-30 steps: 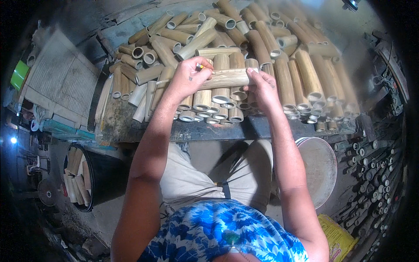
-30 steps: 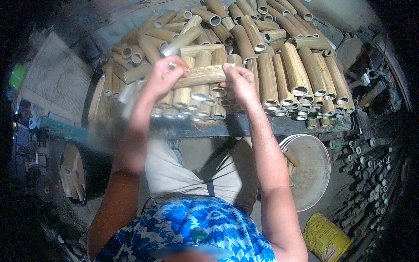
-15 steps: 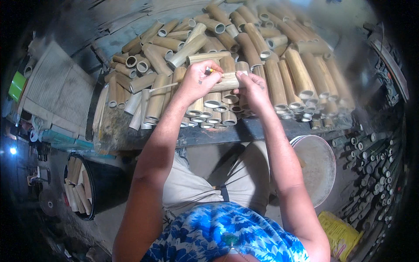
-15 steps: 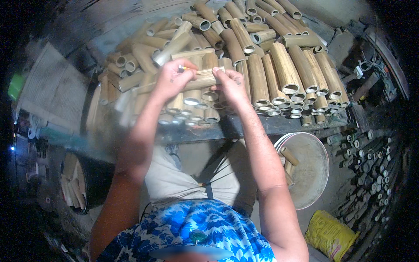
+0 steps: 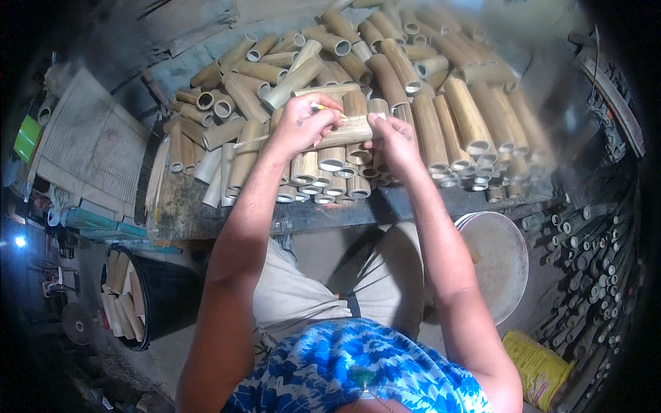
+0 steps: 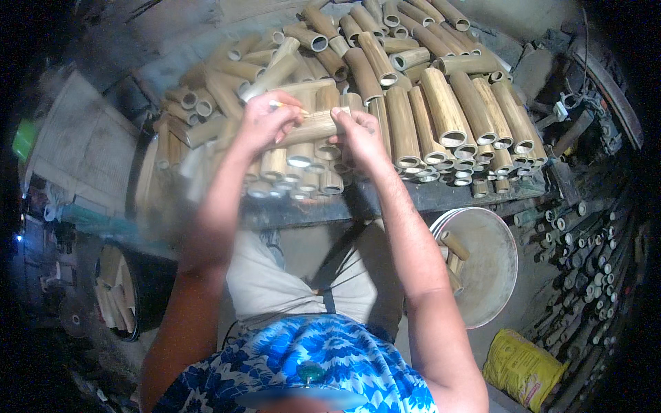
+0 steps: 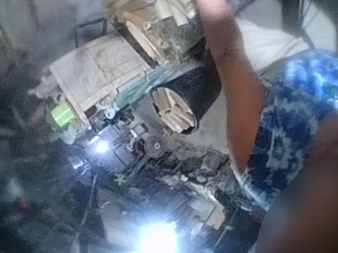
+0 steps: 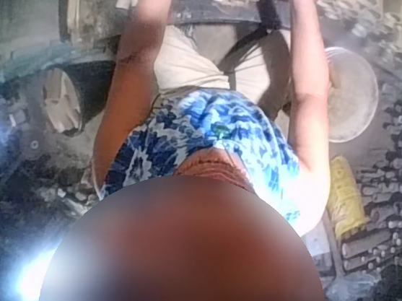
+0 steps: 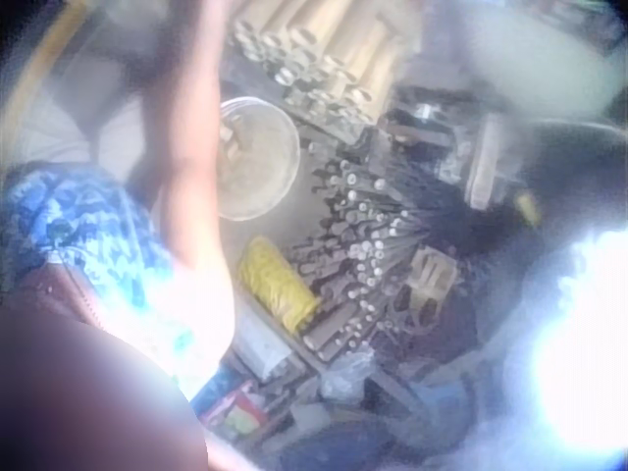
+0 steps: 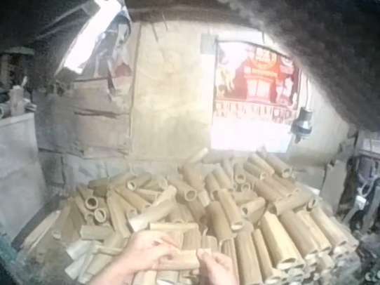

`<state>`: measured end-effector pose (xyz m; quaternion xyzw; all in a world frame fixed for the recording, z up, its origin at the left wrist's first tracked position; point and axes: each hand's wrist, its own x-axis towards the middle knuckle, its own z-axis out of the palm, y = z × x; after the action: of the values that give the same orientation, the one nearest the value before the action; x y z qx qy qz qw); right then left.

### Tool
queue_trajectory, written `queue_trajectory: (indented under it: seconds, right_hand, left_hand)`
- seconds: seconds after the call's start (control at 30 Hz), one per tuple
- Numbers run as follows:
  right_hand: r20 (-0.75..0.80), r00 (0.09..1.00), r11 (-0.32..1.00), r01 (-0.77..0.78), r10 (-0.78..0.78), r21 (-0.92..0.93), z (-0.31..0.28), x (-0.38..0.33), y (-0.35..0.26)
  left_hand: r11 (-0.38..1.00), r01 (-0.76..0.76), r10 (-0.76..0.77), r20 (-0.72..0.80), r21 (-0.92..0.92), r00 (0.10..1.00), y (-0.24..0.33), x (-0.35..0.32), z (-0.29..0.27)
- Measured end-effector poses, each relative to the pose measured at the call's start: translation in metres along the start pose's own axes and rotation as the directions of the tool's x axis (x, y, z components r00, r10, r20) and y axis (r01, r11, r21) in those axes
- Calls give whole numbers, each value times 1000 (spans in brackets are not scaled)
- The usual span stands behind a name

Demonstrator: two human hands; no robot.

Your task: The person repeatedly picks up cylindrical wooden handles from a table and uses a small handheld tool to scrape or smooth the surface. They rotate each handle while working and place the finished pieces into a nearby bucket.

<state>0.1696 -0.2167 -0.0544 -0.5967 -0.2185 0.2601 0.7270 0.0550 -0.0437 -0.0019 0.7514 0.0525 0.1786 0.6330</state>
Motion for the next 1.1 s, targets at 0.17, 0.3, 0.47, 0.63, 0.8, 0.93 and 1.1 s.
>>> queue_trajectory:
  seconds: [0.17, 0.3, 0.47, 0.63, 0.8, 0.93, 1.1]
  right_hand:
    - [2, 997, 994, 83, -83, 70, 1, 1, 3]
    - [24, 998, 996, 60, -62, 70, 0, 0, 3]
    - [39, 999, 1000, 28, -29, 11, 0, -4, -3]
    - [93, 993, 997, 77, -76, -6, 2, -6, -6]
    - [104, 995, 1000, 4, -5, 16, -2, -5, -7]
    - [94, 995, 1000, -21, 20, 11, -3, -3, -4]
    - [137, 990, 1000, 16, -19, 22, -7, -2, -1]
  left_hand:
    - [955, -129, 180, -178, 269, 967, -1, -23, -35]
    - [743, -100, 182, -57, 661, 982, -3, -52, -74]
    - [856, 75, 40, -211, 511, 977, -22, -66, -78]
    - [983, 169, -141, -294, 69, 945, -30, -62, -61]
    - [987, 113, -78, -281, 111, 956, -25, -59, -59]
    - [958, 23, 41, -217, 285, 975, -24, -66, -61]
    - [868, -64, 181, -195, 493, 964, -14, -67, -68]
